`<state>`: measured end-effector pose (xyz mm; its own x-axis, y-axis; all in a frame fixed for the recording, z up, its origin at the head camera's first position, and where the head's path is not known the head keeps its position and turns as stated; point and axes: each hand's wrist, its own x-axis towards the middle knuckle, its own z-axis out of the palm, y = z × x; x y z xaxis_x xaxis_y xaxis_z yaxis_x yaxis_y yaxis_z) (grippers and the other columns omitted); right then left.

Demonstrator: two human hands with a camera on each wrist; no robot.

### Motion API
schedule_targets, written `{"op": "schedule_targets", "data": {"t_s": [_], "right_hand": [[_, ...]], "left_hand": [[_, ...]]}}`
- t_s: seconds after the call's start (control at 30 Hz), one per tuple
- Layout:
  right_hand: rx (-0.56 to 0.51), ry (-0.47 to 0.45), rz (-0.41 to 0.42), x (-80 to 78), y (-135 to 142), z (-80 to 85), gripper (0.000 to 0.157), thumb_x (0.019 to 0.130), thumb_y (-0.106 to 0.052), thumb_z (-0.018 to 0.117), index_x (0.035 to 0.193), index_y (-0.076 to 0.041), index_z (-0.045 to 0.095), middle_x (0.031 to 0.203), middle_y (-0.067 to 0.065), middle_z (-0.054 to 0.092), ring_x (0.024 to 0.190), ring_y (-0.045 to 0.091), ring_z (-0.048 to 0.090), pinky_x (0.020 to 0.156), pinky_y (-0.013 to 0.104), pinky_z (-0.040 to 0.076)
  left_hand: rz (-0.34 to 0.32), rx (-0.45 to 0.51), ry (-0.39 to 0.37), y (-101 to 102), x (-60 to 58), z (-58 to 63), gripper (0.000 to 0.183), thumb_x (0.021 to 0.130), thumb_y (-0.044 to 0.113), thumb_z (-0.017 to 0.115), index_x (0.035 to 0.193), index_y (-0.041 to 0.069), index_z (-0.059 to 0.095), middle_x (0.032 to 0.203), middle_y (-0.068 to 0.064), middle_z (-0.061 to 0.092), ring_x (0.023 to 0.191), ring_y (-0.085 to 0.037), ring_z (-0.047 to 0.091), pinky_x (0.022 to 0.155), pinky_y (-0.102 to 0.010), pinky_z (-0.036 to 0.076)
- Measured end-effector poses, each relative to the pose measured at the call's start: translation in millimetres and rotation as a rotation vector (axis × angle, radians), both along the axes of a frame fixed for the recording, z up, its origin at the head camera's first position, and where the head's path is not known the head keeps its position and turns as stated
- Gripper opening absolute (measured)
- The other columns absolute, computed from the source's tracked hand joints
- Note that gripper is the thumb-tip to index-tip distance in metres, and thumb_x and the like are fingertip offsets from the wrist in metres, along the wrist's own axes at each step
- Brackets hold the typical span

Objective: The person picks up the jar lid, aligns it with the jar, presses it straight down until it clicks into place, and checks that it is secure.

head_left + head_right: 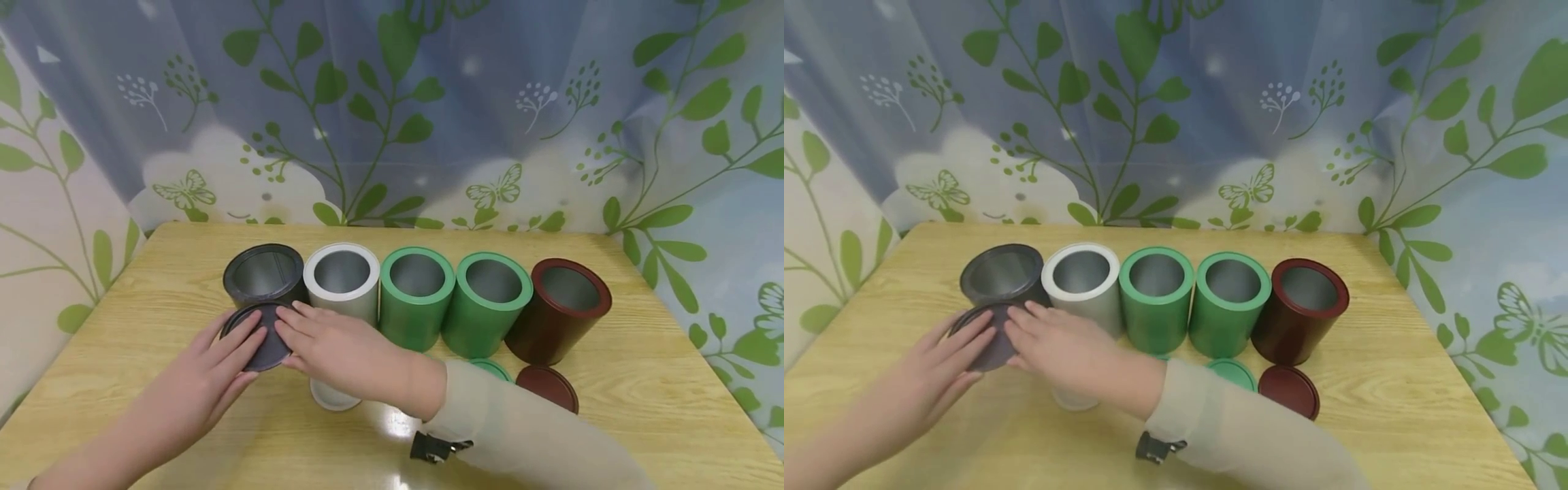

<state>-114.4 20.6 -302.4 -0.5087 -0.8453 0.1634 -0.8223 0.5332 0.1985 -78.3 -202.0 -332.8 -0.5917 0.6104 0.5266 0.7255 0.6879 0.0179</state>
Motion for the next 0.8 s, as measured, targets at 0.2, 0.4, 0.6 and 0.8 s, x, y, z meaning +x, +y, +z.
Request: {"op": "schedule_targets", "data": {"t_s": [0.2,0.4,0.6,0.8], "right_hand": [[0.013,-0.088,-0.041,-16.5,-6,10.2,0.052,0.1,-0.039,0.037,0.142,-0.008,0.04,0.147,0.006,0.035,0.135,0.019,0.029,0.109,0.027,0.025],[0.039,-0.178,-0.088,-33.9,-11,13.8,0.053,0.101,-0.039,0.033,0.146,-0.01,0.032,0.15,0.004,0.028,0.138,0.018,0.023,0.108,0.029,0.026],[0.04,-0.232,-0.109,-44.6,-12,13.3,0.053,0.102,-0.039,0.03,0.146,-0.01,0.031,0.151,0.004,0.026,0.138,0.018,0.021,0.109,0.03,0.025],[0.044,-0.261,-0.113,-50.0,-15,14.1,0.052,0.102,-0.038,0.028,0.145,-0.009,0.033,0.151,0.005,0.028,0.138,0.018,0.021,0.11,0.028,0.021]], "left_hand": [[0.011,-0.031,-0.074,-8,-17.6,10.6,0.053,0.101,0.04,0.035,0.131,-0.001,0.052,0.14,-0.018,0.043,0.128,-0.044,0.033,0.109,-0.043,0.024],[-0.015,-0.039,-0.13,-12,-36.1,15.7,0.046,0.099,0.03,0.047,0.133,-0.001,0.049,0.141,-0.02,0.041,0.131,-0.043,0.029,0.111,-0.041,0.019],[-0.015,-0.046,-0.209,-14,-47.9,16.6,0.045,0.097,0.022,0.052,0.136,0.0,0.047,0.142,-0.019,0.039,0.133,-0.041,0.027,0.111,-0.041,0.018],[-0.018,-0.041,-0.254,-16,-55.6,14.7,0.045,0.097,0.021,0.051,0.138,0.002,0.045,0.143,-0.018,0.038,0.134,-0.039,0.026,0.112,-0.039,0.016]]}}
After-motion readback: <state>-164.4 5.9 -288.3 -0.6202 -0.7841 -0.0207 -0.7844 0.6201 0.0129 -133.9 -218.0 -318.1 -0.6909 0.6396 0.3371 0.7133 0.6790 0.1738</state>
